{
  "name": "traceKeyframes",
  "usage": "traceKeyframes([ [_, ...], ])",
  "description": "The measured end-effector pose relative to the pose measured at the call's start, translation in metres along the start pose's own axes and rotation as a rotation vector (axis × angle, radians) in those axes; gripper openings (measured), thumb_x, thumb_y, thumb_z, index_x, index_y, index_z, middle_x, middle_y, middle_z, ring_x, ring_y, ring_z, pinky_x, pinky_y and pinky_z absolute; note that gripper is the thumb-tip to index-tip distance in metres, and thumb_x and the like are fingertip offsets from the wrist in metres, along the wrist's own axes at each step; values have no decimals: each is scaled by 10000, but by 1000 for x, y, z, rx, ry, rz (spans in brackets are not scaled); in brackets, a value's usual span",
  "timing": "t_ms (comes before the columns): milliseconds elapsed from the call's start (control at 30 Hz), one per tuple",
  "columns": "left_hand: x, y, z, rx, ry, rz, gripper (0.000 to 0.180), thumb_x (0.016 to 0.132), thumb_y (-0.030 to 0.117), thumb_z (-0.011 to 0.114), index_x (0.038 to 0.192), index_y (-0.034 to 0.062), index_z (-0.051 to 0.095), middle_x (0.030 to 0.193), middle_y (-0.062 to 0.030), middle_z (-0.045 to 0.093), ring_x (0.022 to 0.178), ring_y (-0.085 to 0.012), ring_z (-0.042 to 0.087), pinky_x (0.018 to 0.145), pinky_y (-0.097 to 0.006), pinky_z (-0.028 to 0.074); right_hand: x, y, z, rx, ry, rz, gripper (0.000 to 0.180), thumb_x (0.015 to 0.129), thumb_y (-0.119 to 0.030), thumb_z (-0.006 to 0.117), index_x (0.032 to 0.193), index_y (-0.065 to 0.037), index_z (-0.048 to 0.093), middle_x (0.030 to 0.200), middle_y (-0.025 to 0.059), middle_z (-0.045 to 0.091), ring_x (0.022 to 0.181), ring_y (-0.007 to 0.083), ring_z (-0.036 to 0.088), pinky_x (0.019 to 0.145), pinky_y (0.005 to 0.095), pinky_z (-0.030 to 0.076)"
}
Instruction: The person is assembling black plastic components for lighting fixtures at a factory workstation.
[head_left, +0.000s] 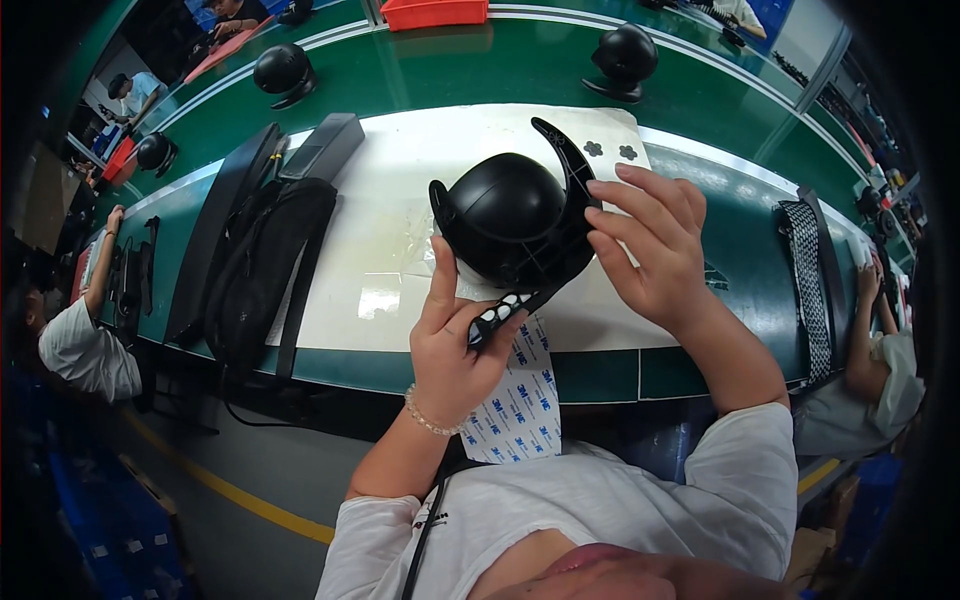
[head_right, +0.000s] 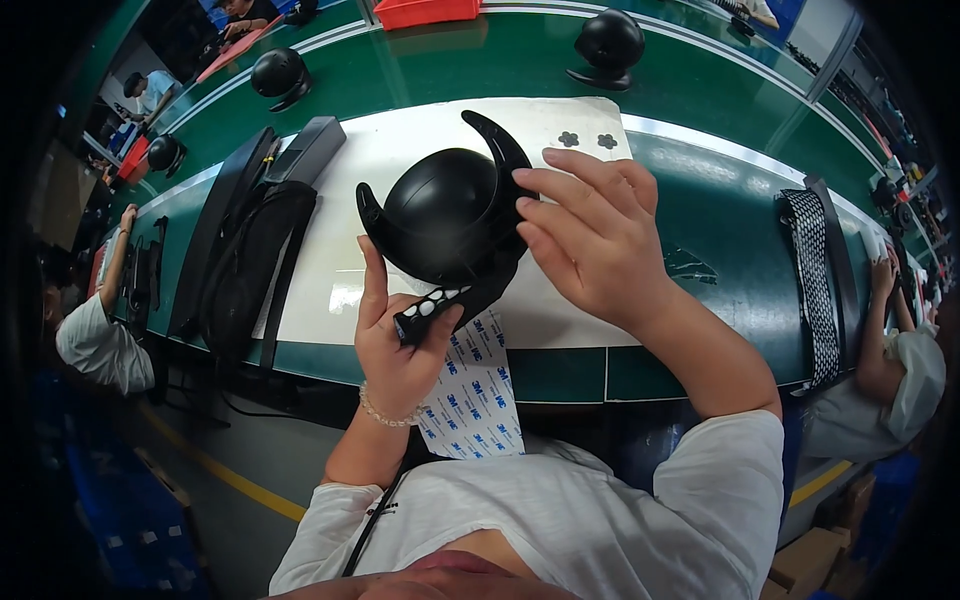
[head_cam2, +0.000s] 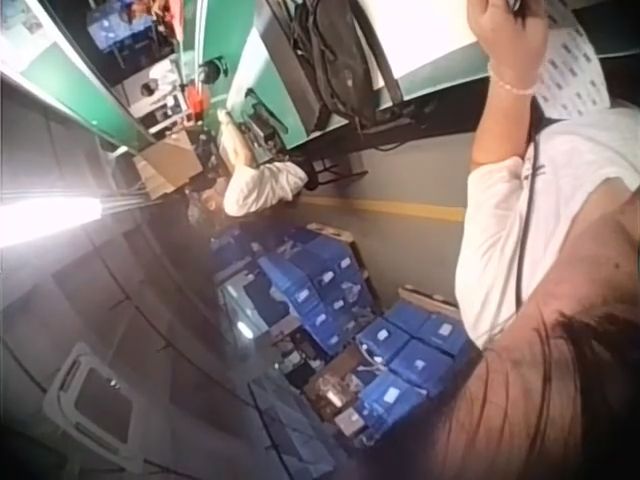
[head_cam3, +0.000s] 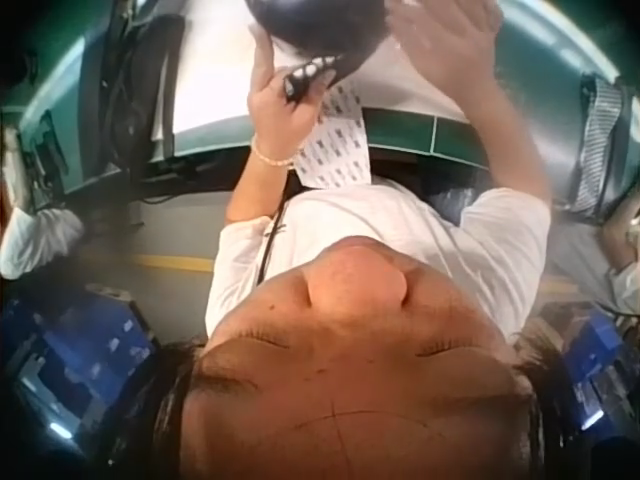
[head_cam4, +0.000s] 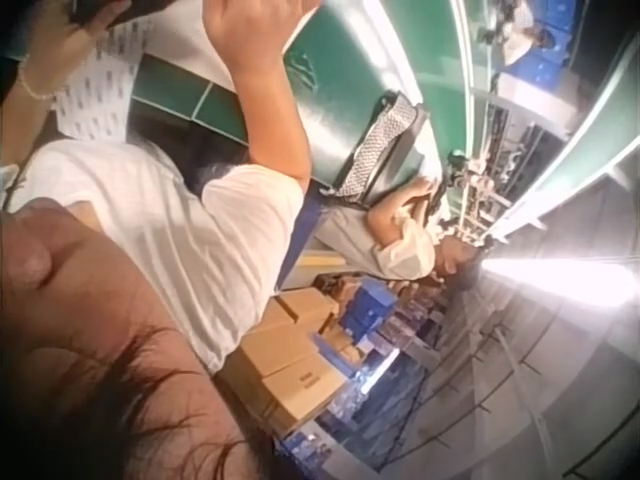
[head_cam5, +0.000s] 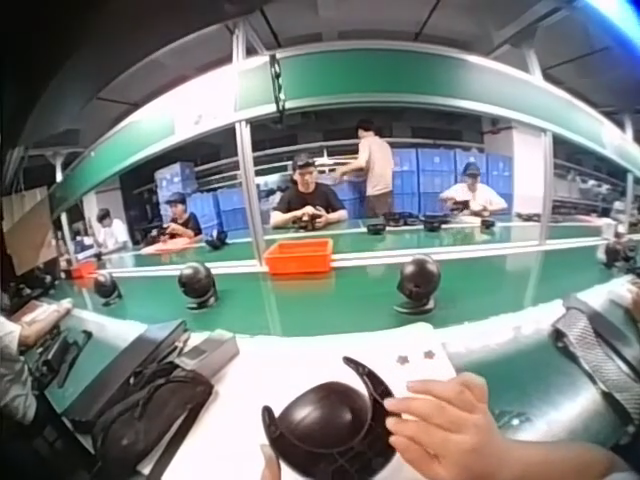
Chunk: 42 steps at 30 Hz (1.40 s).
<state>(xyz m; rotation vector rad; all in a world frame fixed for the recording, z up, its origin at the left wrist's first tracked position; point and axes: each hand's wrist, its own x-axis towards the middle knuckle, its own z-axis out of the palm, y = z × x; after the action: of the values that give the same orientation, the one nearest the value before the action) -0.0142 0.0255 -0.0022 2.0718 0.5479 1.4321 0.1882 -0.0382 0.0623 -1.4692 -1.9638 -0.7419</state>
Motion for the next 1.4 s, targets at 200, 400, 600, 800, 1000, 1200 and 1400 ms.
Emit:
traceKeyframes([
  [200, -10, 1, -17, -196, -45, -101, 186, 635, -9, 737, 713, -29, 569, 1316, -250, 375, 677, -157, 608, 602, -230, 484, 2, -14, -4, 542, 26, -72, 361, 678, -251, 728, 987, -115, 601, 1045, 11, 590, 967, 214, 532, 798, 330, 387],
  [400, -11, 5, -22, -265, -25, -56, 220, 611, 51, 778, 702, 3, 584, 1291, -213, 428, 744, -170, 584, 663, -249, 483, -2, -23, -3, 734, -122, 0, 369, 649, -128, 749, 982, -102, 593, 908, 1, 603, 816, 201, 537, 712, 326, 409],
  [600, -13, 3, -22, -287, -29, -195, 258, 597, 142, 799, 705, 20, 600, 1286, -168, 455, 805, -176, 512, 672, -245, 436, -3, -27, -6, 989, -227, 289, 305, 640, -12, 717, 912, -88, 602, 833, 7, 609, 770, 197, 543, 680, 303, 421],
  [800, -8, 6, -19, -251, -20, -180, 271, 572, 155, 805, 702, 28, 604, 1278, -151, 471, 846, -178, 479, 662, -248, 412, -1, -17, -1, 730, -11, -64, 210, 645, -42, 730, 814, -111, 627, 879, 3, 619, 842, 194, 557, 729, 297, 416],
  [1000, -6, 7, -21, -188, -28, -130, 260, 575, 162, 800, 671, 24, 602, 1271, -139, 481, 842, -184, 460, 666, -248, 413, 0, -13, 3, 832, -27, -22, 224, 633, -51, 729, 818, -124, 627, 887, -3, 616, 909, 203, 542, 756, 306, 408],
  [1200, -6, 10, -24, -194, -36, -175, 265, 579, 170, 798, 662, 22, 595, 1258, -150, 491, 864, -202, 464, 709, -255, 415, 2, -7, -2, 817, -13, -148, 228, 655, -43, 730, 841, -113, 618, 906, 9, 611, 918, 221, 536, 763, 315, 413],
  [1400, -6, 10, -19, -159, 22, -79, 268, 568, 164, 803, 635, 38, 576, 1232, -166, 508, 881, -214, 479, 755, -275, 417, 4, -20, -2, 936, 65, -21, 337, 664, -32, 715, 962, -115, 581, 919, 13, 615, 923, 230, 551, 777, 332, 398],
])
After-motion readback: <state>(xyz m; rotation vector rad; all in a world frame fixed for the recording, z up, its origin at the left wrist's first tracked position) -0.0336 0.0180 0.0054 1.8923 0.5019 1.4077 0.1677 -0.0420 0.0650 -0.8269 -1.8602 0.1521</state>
